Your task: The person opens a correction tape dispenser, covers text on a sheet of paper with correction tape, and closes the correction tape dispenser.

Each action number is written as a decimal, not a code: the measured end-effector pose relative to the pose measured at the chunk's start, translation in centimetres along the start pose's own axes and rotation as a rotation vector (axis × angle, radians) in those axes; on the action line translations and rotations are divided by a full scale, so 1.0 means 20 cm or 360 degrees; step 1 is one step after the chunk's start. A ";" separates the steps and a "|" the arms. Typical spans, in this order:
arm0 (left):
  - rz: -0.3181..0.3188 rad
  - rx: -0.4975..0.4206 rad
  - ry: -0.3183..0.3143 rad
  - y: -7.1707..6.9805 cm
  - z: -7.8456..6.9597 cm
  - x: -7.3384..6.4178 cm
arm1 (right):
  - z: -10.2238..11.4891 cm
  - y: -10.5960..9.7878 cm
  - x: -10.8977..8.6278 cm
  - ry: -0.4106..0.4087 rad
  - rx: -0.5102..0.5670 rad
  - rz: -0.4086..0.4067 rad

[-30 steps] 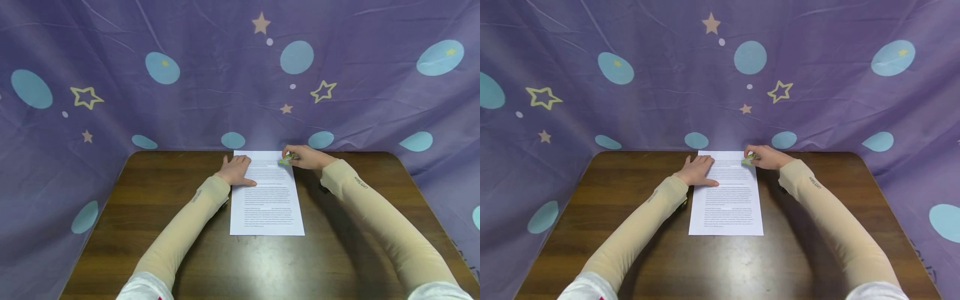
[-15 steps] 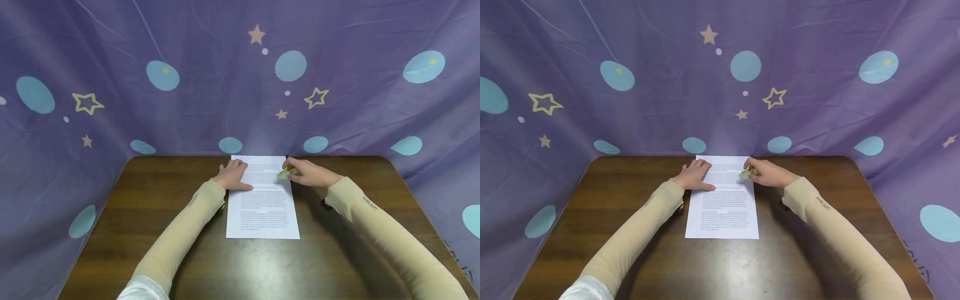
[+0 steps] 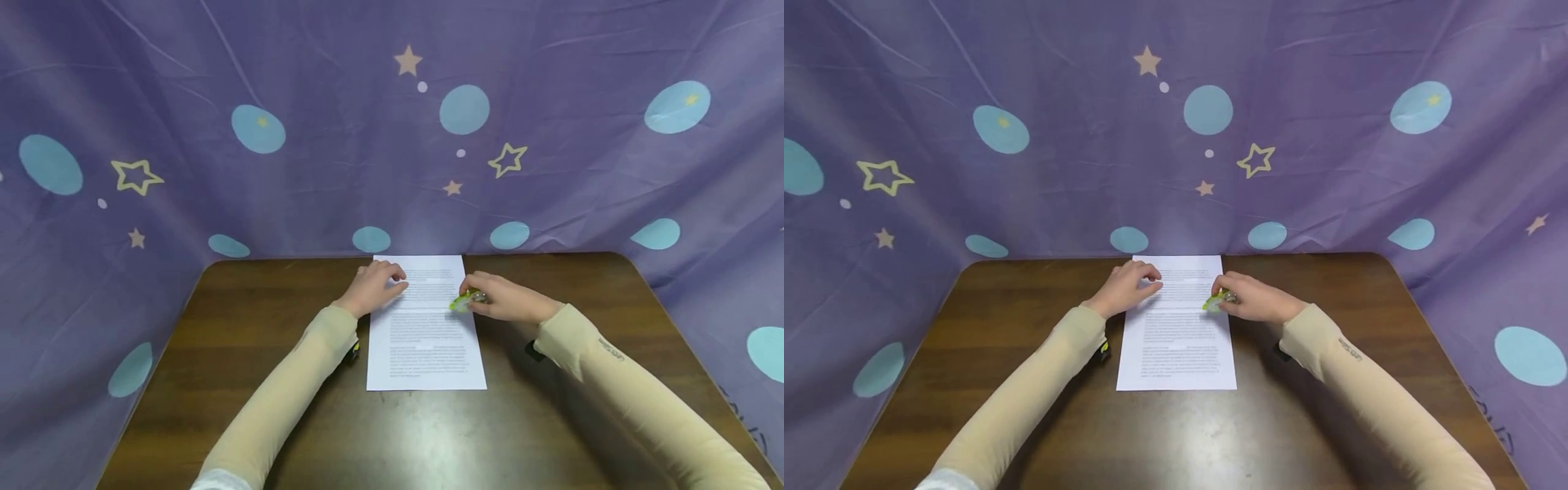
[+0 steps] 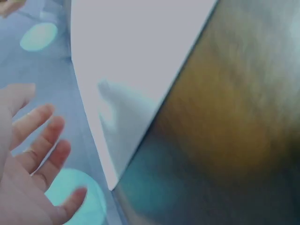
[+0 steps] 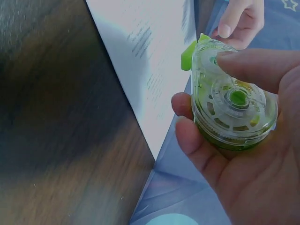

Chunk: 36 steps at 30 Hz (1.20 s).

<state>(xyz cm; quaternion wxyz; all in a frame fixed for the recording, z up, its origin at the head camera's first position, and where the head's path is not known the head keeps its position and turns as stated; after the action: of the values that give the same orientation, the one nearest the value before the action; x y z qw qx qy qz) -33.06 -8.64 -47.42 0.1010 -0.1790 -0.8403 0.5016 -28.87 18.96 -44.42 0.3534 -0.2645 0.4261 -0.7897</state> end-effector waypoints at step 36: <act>0.0245 -0.0616 0.0354 0.16 -0.36 -0.42 | 0.38 0.06 -0.08 -0.0254 0.0108 -0.0019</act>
<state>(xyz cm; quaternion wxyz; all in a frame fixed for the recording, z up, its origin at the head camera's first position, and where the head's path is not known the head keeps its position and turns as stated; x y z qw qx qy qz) -22.20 -4.91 -46.78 0.1182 -0.3126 -0.8884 0.3147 -22.04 15.98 -41.86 0.3904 -0.3169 0.3679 -0.7822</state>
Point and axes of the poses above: each hand's wrist, its own x-axis towards the middle knuckle, its own y-axis out of the palm, z = x × y, the point moved 3 cm from there along x, towards the middle knuckle, and after that the axes turned 8 degrees about -y, right-handed, at the moved point
